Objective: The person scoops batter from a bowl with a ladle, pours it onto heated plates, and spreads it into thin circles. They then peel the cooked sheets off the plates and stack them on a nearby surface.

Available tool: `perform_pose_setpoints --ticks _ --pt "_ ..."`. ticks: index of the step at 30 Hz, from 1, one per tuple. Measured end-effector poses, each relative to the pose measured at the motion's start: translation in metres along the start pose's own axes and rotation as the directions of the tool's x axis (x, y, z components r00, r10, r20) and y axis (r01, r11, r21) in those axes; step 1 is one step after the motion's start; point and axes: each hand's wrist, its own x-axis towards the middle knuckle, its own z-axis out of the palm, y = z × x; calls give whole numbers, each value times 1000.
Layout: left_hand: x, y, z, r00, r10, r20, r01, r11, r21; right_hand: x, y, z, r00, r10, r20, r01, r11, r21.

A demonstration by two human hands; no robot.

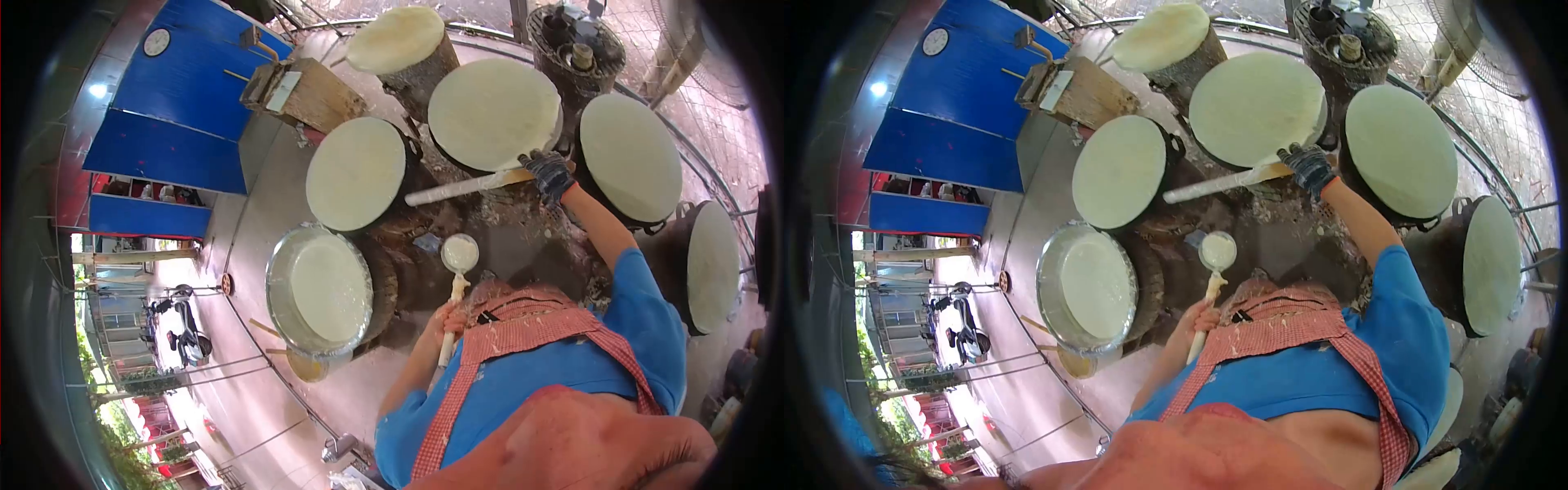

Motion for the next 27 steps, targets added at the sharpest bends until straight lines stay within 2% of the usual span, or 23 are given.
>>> perform_pose_setpoints --ticks 2,3,4,6,8,10,11,12,14,15,16,18,19,21,22,23,24,25,26,27 --pt "-6 11 -9 1000 9 -3 -9 999 54 20 7 9 962 -253 -105 242 964 -108" --pt "-7 19 -17 1000 -5 17 4 999 50 33 12 15 940 -329 -87 314 937 -151" --pt "-8 30 -25 999 -18 34 16 999 43 44 19 21 944 -318 -90 301 940 -163" --pt "-18 37 -19 999 -41 21 41 999 19 60 18 1 929 -324 178 359 908 -217" --pt "-26 46 -15 998 -60 3 61 998 -22 72 17 -12 923 -360 134 382 897 -223" --pt "-30 54 -13 992 39 -117 -16 981 196 82 7 -32 919 -323 225 356 926 -127" --pt "-34 55 -10 992 36 -122 -13 982 186 81 13 -20 908 -395 137 400 916 -11" --pt "-38 54 -3 992 35 -121 -12 983 183 75 10 -15 906 -399 141 404 915 -9" --pt "-34 62 5 995 40 -91 -24 986 166 71 9 -7 886 -357 296 404 907 -115" --pt "-32 63 2 987 66 -147 -37 980 195 68 19 0 836 -546 53 548 829 -111" --pt "-28 63 -3 975 95 -202 -49 974 220 78 29 9 823 -564 62 567 815 -115" --pt "-21 65 -12 993 33 -116 -24 997 80 95 31 7 787 -542 295 577 816 -38" --pt "-18 60 -17 995 65 -70 -59 994 88 110 36 5 804 -581 124 575 814 84" --pt "-7 50 -5 989 121 -87 -112 989 97 155 29 -37 855 -474 213 486 874 -5" --pt "-3 45 1 980 163 -115 -148 981 128 182 37 -48 834 -545 86 544 838 31" --pt "0 41 7 968 205 -145 -181 970 164 217 55 -44 804 -590 73 585 808 74" --pt "4 38 15 953 248 -172 -211 956 205 250 74 -43 804 -592 48 560 783 270" --pt "8 38 23 937 290 -195 -239 938 249 280 83 -58 830 -545 120 475 803 360" --pt "11 38 34 919 332 -212 -264 918 295 302 92 -75 829 -559 27 549 821 154" --pt "12 33 52 917 339 -210 -272 917 293 320 101 -96 860 -510 5 509 860 47"
